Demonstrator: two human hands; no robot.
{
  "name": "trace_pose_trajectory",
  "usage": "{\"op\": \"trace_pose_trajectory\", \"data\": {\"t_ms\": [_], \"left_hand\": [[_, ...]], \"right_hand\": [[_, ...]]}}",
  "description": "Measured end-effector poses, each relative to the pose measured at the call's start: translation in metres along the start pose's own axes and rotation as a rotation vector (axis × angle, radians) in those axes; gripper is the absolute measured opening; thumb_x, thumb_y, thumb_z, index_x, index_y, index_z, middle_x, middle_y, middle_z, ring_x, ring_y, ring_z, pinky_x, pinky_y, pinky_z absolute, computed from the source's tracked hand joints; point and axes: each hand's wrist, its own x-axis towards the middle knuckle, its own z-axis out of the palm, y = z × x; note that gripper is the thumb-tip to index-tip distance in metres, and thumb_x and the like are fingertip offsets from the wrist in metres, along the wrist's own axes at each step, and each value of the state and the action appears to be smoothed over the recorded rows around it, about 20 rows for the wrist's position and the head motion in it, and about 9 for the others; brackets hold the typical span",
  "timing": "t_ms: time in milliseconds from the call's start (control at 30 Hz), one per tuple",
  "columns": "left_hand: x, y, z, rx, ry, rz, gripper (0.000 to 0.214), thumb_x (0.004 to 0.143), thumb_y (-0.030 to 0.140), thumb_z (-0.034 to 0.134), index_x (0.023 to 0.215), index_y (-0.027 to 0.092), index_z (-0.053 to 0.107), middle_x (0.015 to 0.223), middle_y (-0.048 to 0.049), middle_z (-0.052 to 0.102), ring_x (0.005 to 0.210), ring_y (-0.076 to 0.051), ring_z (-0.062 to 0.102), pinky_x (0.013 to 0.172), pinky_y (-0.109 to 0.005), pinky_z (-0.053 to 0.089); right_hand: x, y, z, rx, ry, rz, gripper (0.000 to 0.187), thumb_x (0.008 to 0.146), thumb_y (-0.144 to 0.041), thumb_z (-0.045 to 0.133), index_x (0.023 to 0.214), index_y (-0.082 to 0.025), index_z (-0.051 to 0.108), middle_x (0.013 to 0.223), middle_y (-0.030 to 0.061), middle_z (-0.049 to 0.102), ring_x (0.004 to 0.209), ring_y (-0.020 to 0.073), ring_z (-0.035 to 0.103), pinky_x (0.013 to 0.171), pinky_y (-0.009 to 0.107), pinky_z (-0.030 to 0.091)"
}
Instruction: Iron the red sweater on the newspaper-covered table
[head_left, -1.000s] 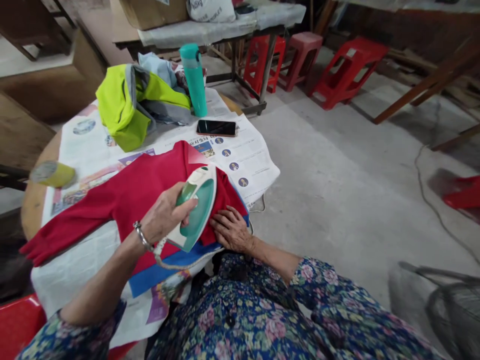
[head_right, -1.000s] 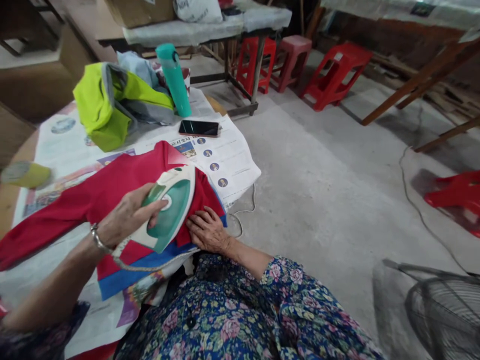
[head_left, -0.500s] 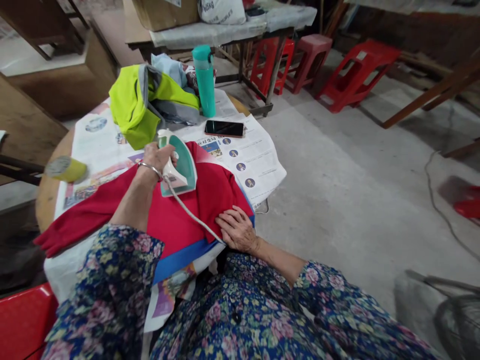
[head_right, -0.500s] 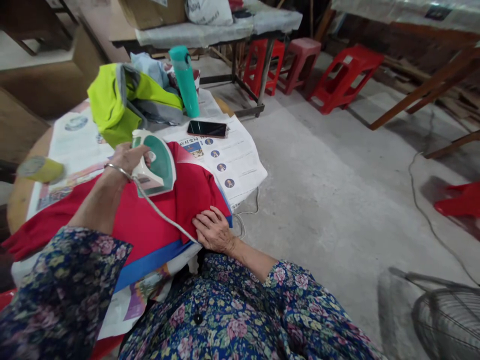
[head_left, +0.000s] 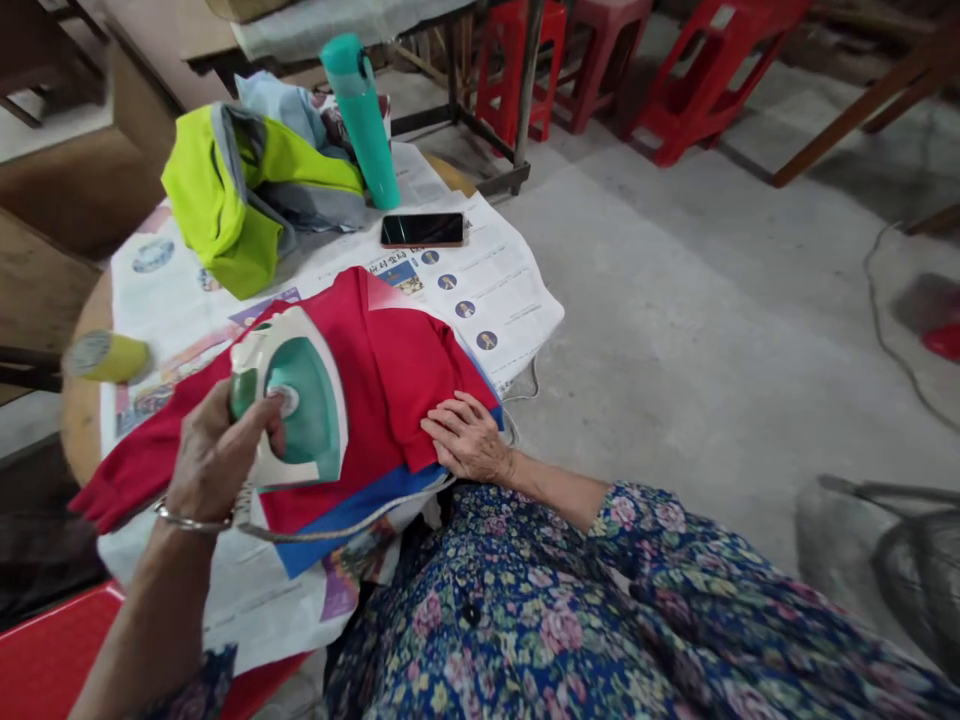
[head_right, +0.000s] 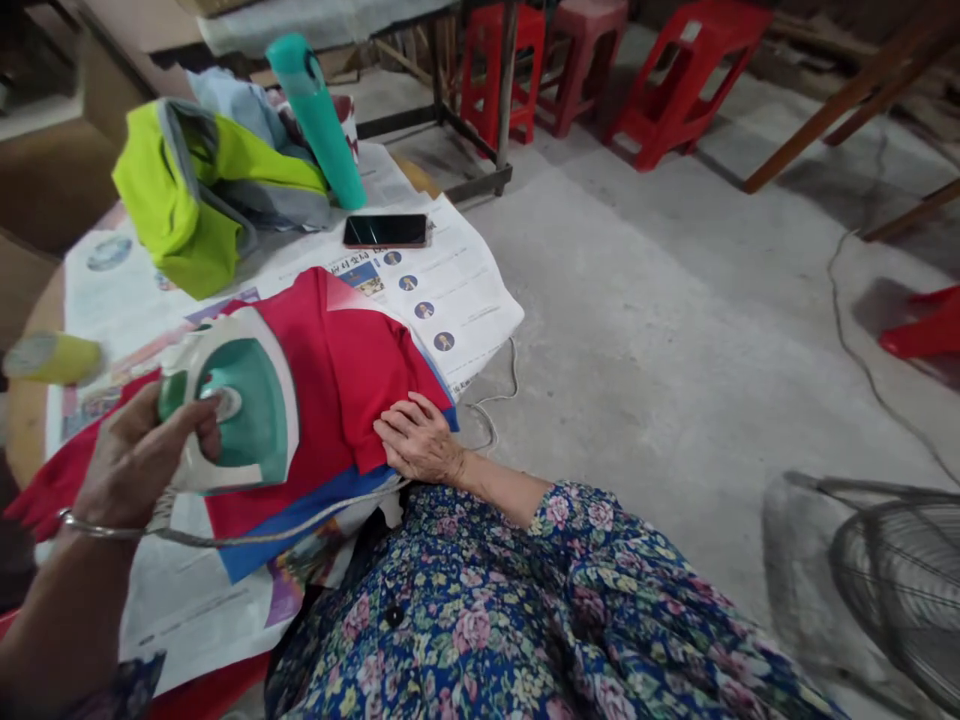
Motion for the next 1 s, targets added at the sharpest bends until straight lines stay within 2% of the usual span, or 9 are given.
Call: {"op": "trace_pose_trajectory", "data": {"t_ms": [100,233,333,433,567,667,767,900,1000], "left_hand": [[-0.016,0.022,0.009,0.006,-0.135,0.151,0.037,0.078,0.058,0.067,0.067,0.026,0.053,0.05,0.0036,0.056,0.055,-0.017,0.049,0.057,-0.03,0.041],[0.0,0.052,0.034,-0.022,-0.387,0.264,0.033,0.077,0.057,0.068,0.078,0.027,0.054,0.048,0.0048,0.056,0.048,-0.017,0.051,0.054,-0.029,0.041],[0.01,0.063,0.05,-0.054,-0.474,0.253,0.028,0.074,0.05,0.071,0.083,0.027,0.057,0.048,0.0058,0.055,0.047,-0.017,0.052,0.052,-0.028,0.04],[0.004,0.063,0.059,-0.195,-0.424,0.164,0.032,0.073,0.051,0.075,0.08,0.025,0.057,0.051,0.0047,0.056,0.048,-0.016,0.053,0.052,-0.028,0.041],[-0.013,0.058,0.066,-0.596,-0.3,-0.098,0.042,0.069,0.055,0.08,0.079,0.024,0.053,0.063,0.0041,0.057,0.051,-0.013,0.052,0.051,-0.028,0.044],[-0.021,0.056,0.068,-0.815,-0.192,-0.223,0.043,0.069,0.051,0.082,0.084,0.024,0.052,0.069,0.0045,0.058,0.055,-0.013,0.055,0.054,-0.028,0.047],[-0.027,0.059,0.06,-0.956,-0.146,-0.253,0.04,0.07,0.043,0.086,0.084,0.024,0.053,0.068,0.0052,0.058,0.055,-0.012,0.055,0.052,-0.026,0.047],[-0.034,0.066,0.042,-1.076,-0.087,-0.167,0.037,0.068,0.038,0.091,0.082,0.024,0.059,0.068,0.0041,0.059,0.052,-0.01,0.052,0.046,-0.023,0.046],[-0.03,0.07,0.041,-1.118,-0.079,-0.114,0.038,0.068,0.038,0.094,0.082,0.025,0.061,0.068,0.0032,0.059,0.052,-0.012,0.055,0.046,-0.025,0.049]], "right_hand": [[-0.001,0.001,-0.001,0.001,0.0,0.006,0.04,0.099,-0.018,0.061,0.136,-0.023,0.074,0.128,0.0105,0.076,0.127,0.0267,0.063,0.127,0.054,0.041],[0.0,0.001,-0.005,-0.023,-0.037,0.023,0.036,0.103,-0.02,0.057,0.134,-0.025,0.075,0.126,0.0103,0.077,0.125,0.0268,0.064,0.125,0.055,0.043],[0.001,0.0,-0.009,-0.02,-0.038,0.03,0.036,0.103,-0.021,0.056,0.134,-0.024,0.075,0.126,0.0109,0.077,0.125,0.0273,0.063,0.123,0.056,0.044],[0.003,-0.003,-0.013,0.013,-0.009,0.027,0.035,0.104,-0.021,0.055,0.132,-0.023,0.075,0.123,0.0118,0.076,0.123,0.0276,0.064,0.121,0.056,0.046],[0.009,-0.001,-0.022,0.115,0.019,0.078,0.032,0.101,-0.02,0.054,0.126,-0.02,0.074,0.116,0.0128,0.076,0.116,0.0288,0.066,0.114,0.054,0.052],[0.018,0.008,-0.033,0.225,0.031,0.186,0.033,0.099,-0.015,0.051,0.124,-0.019,0.072,0.112,0.0118,0.076,0.105,0.0261,0.069,0.1,0.045,0.058],[0.029,0.013,-0.042,0.197,-0.097,0.193,0.032,0.099,-0.014,0.053,0.124,-0.019,0.073,0.112,0.0108,0.076,0.101,0.0241,0.068,0.093,0.04,0.058],[0.035,0.001,-0.043,-0.094,-0.326,0.02,0.029,0.098,-0.017,0.063,0.124,-0.018,0.077,0.122,0.0159,0.074,0.112,0.03,0.063,0.11,0.053,0.051],[0.031,-0.013,-0.038,-0.188,-0.373,-0.042,0.036,0.099,-0.011,0.06,0.129,-0.019,0.076,0.13,0.0168,0.073,0.118,0.0302,0.062,0.119,0.059,0.044]]}}
